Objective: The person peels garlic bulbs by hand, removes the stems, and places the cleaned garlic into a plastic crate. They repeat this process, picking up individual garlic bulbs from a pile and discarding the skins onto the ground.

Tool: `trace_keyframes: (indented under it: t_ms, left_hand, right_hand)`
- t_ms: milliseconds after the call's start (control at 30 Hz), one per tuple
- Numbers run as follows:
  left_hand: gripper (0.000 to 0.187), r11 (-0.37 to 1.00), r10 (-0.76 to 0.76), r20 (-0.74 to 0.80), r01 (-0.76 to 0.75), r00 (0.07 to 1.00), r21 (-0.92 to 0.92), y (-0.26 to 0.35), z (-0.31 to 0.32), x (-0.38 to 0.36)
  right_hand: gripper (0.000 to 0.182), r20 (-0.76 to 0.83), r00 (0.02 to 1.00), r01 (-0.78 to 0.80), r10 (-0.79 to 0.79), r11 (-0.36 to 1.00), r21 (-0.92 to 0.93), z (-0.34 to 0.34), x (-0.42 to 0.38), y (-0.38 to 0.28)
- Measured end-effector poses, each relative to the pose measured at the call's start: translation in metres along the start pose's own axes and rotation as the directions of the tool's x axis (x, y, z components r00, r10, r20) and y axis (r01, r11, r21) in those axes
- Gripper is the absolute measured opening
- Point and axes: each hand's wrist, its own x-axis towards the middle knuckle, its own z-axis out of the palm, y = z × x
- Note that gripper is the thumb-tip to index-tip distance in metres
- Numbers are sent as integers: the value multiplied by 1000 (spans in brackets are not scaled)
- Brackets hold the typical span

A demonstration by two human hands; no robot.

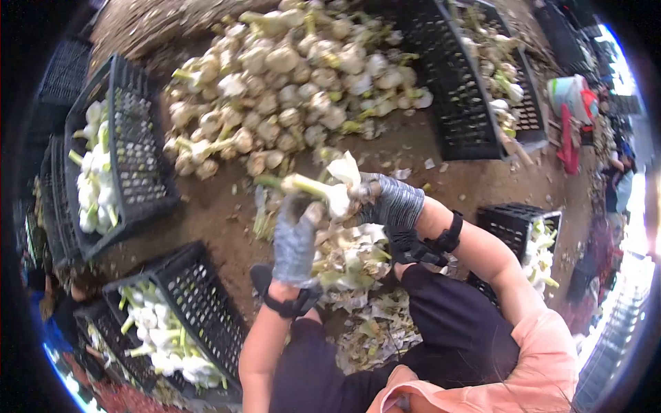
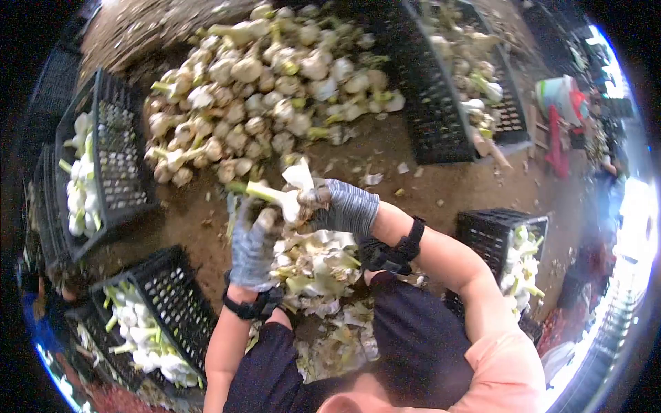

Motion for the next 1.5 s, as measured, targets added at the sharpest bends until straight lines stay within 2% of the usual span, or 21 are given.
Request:
trace_keyframes:
  t_ms: [67, 100, 133, 167, 200, 267, 333, 400, 467, 533, 567, 600, 700, 800, 833, 933, 1000, 1100, 1200, 1300, 1500]
  left_hand:
    - [51, 996, 80, -14, -79, 997, 33, -2, -4, 0]
    - [50, 998, -9, -43, 11, 999, 55, -4, -11, -1]
    - [49, 991, -98, -83, 105, 992, 78, -6, -17, -2]
    - [49, 992, -98, -86, 104, 992, 77, -11, -20, 0]
    - [43, 989, -55, -115, 70, 992, 133, -16, -25, 0]
    - [41, 966, -14, -169, 57, 985, 253, -21, -35, -1]
    - [43, 938, 186, -221, -106, 957, 330, -26, -41, 5]
    - [37, 920, 120, -315, 13, 942, 391, -40, -63, 18]
    - [41, 782, 272, -394, 36, 878, 622, -37, -73, 31]
    - [46, 626, 439, -338, -14, 833, 779, -31, -82, 45]
    - [51, 439, 577, -241, -48, 780, 897, -28, -86, 53]
    - [51, 436, 579, -240, -47, 779, 899, -26, -88, 63]
    - [53, 506, 393, -261, 30, 882, 862, -25, -91, 93]
    - [50, 605, 416, -243, -68, 876, 793, -48, -110, 125]
    - [41, 759, 387, -266, -141, 883, 635, -43, -100, 113]
    - [35, 836, 279, -329, -60, 902, 545, -29, -86, 70]
    - [43, 946, 224, -236, -153, 946, 286, -21, -62, 36]
    - [42, 885, 282, -67, -233, 957, 404, -19, -47, 14]
    - [38, 799, 276, 35, -250, 960, 547, -6, -29, 5]
    - [33, 548, 477, 168, -442, 862, 710, 8, -18, 10]
    - [68, 648, 383, 103, -346, 918, 678, -3, -9, 4]
  right_hand:
    - [34, -104, 980, 150, -172, 970, -191, -87, 12, 41]
    - [40, -300, 931, 282, -208, 931, 232, -51, -15, -22]
    - [46, -398, 733, 497, -551, 834, -239, -44, -26, -49]
    - [49, -253, 817, 575, -517, 755, 314, -52, -42, -67]
    - [52, -82, 833, 394, -547, 484, 781, -66, -57, -80]
    - [68, 31, 747, 478, -665, 568, 670, -83, -65, -84]
    - [77, 53, 832, 420, -553, 687, 593, -81, -58, -74]
    - [66, 12, 903, 373, -429, 799, 472, -66, -41, -65]
    - [49, -96, 992, 73, -80, 994, -79, -51, -19, -54]
    - [39, -177, 984, -87, 8, 892, -444, -31, 8, -41]
    - [36, -132, 991, -47, -32, 831, -554, -29, 19, -27]
    - [34, -85, 994, -5, -66, 757, -653, -27, 29, -14]
    - [36, -109, 985, -172, 135, 848, -501, -14, 45, 7]
    - [36, -54, 994, 24, -97, 661, -750, -16, 61, 26]
    - [37, -78, 989, 25, -129, 648, -761, -19, 64, 30]
    - [36, -265, 963, -130, -45, 785, -606, 3, 59, 8]
    - [34, -277, 960, -148, -32, 783, -604, 5, 61, 9]
    - [32, 88, 944, 285, -319, 650, -705, 3, 64, 23]
    - [37, -139, 974, 40, -178, 740, -671, 10, 60, 20]
    - [39, -127, 957, 145, -259, 812, -565, 3, 56, 20]
    - [31, -220, 951, 14, -215, 744, -668, 1, 51, 16]
